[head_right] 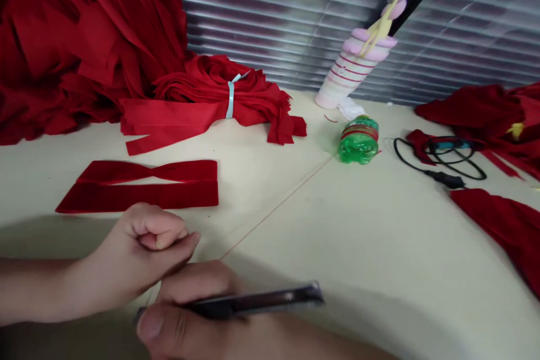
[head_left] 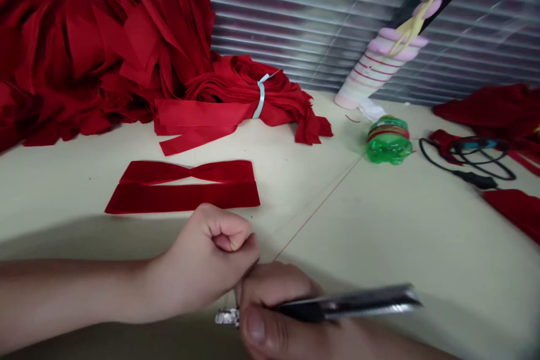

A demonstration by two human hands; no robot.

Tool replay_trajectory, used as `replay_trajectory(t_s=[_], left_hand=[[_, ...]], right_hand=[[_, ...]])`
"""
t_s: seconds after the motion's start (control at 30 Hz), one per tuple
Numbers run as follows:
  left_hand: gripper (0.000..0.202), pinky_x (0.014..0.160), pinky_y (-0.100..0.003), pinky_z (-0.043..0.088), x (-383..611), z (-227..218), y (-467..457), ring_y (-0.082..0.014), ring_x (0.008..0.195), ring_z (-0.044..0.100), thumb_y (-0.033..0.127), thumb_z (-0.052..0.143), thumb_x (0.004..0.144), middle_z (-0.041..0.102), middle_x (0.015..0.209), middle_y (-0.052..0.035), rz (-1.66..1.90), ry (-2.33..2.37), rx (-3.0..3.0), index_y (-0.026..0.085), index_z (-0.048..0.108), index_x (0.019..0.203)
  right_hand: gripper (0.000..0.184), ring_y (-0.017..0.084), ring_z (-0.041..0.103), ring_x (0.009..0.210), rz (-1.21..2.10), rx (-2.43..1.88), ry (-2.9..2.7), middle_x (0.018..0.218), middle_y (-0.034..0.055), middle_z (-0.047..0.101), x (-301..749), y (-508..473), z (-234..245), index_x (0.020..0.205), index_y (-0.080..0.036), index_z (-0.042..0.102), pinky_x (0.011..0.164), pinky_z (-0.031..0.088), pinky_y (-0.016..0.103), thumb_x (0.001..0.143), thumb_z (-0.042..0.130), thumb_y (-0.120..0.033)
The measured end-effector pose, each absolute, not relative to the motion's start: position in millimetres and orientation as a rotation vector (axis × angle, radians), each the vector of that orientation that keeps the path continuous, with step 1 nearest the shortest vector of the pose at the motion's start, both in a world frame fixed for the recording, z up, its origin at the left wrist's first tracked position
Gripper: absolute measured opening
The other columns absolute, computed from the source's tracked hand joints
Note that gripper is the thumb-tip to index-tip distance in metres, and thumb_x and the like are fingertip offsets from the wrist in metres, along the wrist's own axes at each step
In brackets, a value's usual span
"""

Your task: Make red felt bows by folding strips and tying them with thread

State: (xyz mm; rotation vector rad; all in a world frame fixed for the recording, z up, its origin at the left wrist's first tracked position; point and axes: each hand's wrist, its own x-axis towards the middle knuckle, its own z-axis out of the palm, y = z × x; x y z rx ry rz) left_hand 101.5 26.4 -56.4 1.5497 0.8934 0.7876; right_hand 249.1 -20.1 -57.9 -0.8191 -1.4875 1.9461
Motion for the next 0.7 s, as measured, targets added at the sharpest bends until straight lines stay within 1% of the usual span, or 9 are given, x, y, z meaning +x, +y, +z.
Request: replay_trajectory(t_s=[0.1, 0.17, 0.27, 0.37, 0.5, 0.6, 0.7], left_hand=[[0.039, 0.039, -0.021, 0.010, 104, -58, 29, -0.0048, 0.047, 0.011, -0.003, 0.042, 0.062, 0.011, 0.049, 0.0082, 0.803, 0.918, 1.500, 0.019, 0.011, 0.053], [0.040, 0.039, -0.020, 0.010, 105, -59, 30, -0.0045, 0.047, 0.011, -0.004, 0.042, 0.062, 0.011, 0.049, 0.0082, 0.813, 0.905, 1.494, 0.019, 0.011, 0.052], [0.039, 0.038, -0.019, 0.009, 105, -61, 28, -0.0041, 0.048, 0.011, -0.007, 0.040, 0.059, 0.011, 0.049, 0.0082, 0.808, 0.830, 1.503, 0.018, 0.011, 0.052], [0.037, 0.038, -0.017, 0.009, 103, -64, 25, -0.0037, 0.048, 0.010, -0.008, 0.038, 0.056, 0.012, 0.049, 0.0084, 0.761, 0.745, 1.472, 0.018, 0.013, 0.050], [0.035, 0.038, -0.017, 0.009, 101, -66, 24, -0.0037, 0.048, 0.010, -0.008, 0.037, 0.056, 0.012, 0.050, 0.0081, 0.686, 0.718, 1.446, 0.017, 0.015, 0.049], [0.035, 0.039, -0.019, 0.008, 101, -63, 26, -0.0041, 0.049, 0.011, -0.008, 0.037, 0.057, 0.011, 0.051, 0.0076, 0.658, 0.760, 1.466, 0.017, 0.014, 0.049], [0.037, 0.039, -0.020, 0.008, 102, -60, 26, -0.0043, 0.049, 0.010, -0.007, 0.039, 0.059, 0.011, 0.051, 0.0073, 0.666, 0.795, 1.479, 0.017, 0.013, 0.049]], right_hand=[[0.046, 0.007, 0.045, 0.063, 1.870, -0.831, -1.517, 0.064, -0.0023, 0.046, 249, -21, -54, 0.058, -0.015, 0.050, 0.064, 0.035, 0.022, 0.092, 0.041, -0.043], [0.046, 0.007, 0.045, 0.063, 1.905, -0.805, -1.444, 0.061, -0.0025, 0.045, 248, -22, -55, 0.055, -0.015, 0.048, 0.066, 0.035, 0.022, 0.092, 0.042, -0.042], [0.045, 0.008, 0.042, 0.057, 2.060, -0.706, -1.264, 0.052, -0.0031, 0.042, 246, -21, -60, 0.050, -0.015, 0.047, 0.061, 0.033, 0.023, 0.088, 0.049, -0.039], [0.038, 0.007, 0.038, 0.050, 2.205, -0.639, -1.128, 0.045, -0.0041, 0.039, 247, -16, -64, 0.050, -0.014, 0.048, 0.056, 0.030, 0.024, 0.082, 0.055, -0.034], [0.036, 0.007, 0.035, 0.046, 2.291, -0.626, -1.190, 0.042, -0.0042, 0.037, 249, -11, -61, 0.046, -0.016, 0.044, 0.051, 0.024, 0.026, 0.078, 0.053, -0.028], [0.043, 0.008, 0.030, 0.046, 2.191, -0.726, -1.362, 0.044, -0.0047, 0.030, 248, -15, -53, 0.043, -0.017, 0.035, 0.051, 0.021, 0.027, 0.081, 0.052, -0.029], [0.051, 0.009, 0.027, 0.050, 1.986, -0.866, -1.383, 0.049, -0.0046, 0.023, 245, -26, -44, 0.045, -0.019, 0.027, 0.052, 0.023, 0.028, 0.081, 0.055, -0.039]])
